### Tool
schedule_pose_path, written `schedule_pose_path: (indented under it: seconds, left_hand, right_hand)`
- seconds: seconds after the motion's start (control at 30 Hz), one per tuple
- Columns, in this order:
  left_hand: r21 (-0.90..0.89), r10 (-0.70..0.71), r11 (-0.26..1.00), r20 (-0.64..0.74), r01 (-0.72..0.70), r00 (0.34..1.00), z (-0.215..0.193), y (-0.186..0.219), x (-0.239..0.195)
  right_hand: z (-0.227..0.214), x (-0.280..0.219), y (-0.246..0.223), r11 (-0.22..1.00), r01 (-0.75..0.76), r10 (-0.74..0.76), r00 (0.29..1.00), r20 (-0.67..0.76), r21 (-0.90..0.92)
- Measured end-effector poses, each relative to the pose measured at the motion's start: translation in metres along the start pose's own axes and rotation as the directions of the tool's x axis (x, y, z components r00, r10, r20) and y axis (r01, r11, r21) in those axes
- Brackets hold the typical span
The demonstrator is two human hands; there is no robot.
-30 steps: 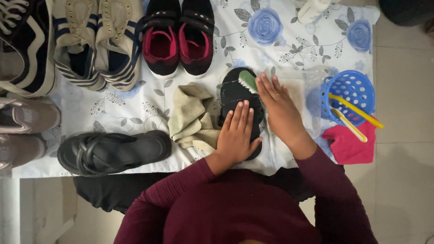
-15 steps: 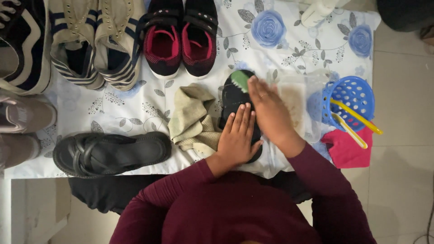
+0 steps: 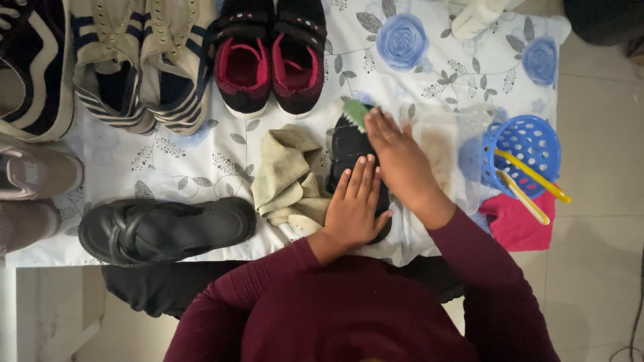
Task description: The person cleans a black sandal by first wiping it with a cloth, then scrubbing the sole with a green brush, and finally wiping it again. The task is performed on a table with other shoes and cleaning supplies nearby.
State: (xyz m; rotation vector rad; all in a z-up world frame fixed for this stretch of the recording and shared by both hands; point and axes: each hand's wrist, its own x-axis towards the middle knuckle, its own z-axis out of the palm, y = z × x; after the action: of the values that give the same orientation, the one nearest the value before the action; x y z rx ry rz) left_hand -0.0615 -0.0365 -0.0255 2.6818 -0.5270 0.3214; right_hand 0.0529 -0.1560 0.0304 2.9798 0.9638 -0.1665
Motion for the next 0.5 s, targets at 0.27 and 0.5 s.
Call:
schedule_pose_path:
  seconds: [0.27,0.5]
  left_hand:
    - [0.009,0.005,1.0,-0.009,-0.005,1.0,-0.005,0.0,0.002]
    - [-0.011,0.008,1.0,-0.005,-0.008,1.0,-0.005,-0.001,0.003]
  right_hand:
    - [-0.005,0.001,0.001,0.999,-0.034,0.034,0.999,-0.011,-0.033]
    - [-0.001,0.001,0.021,0.998,-0.055,0.055,0.998,0.005,-0.024]
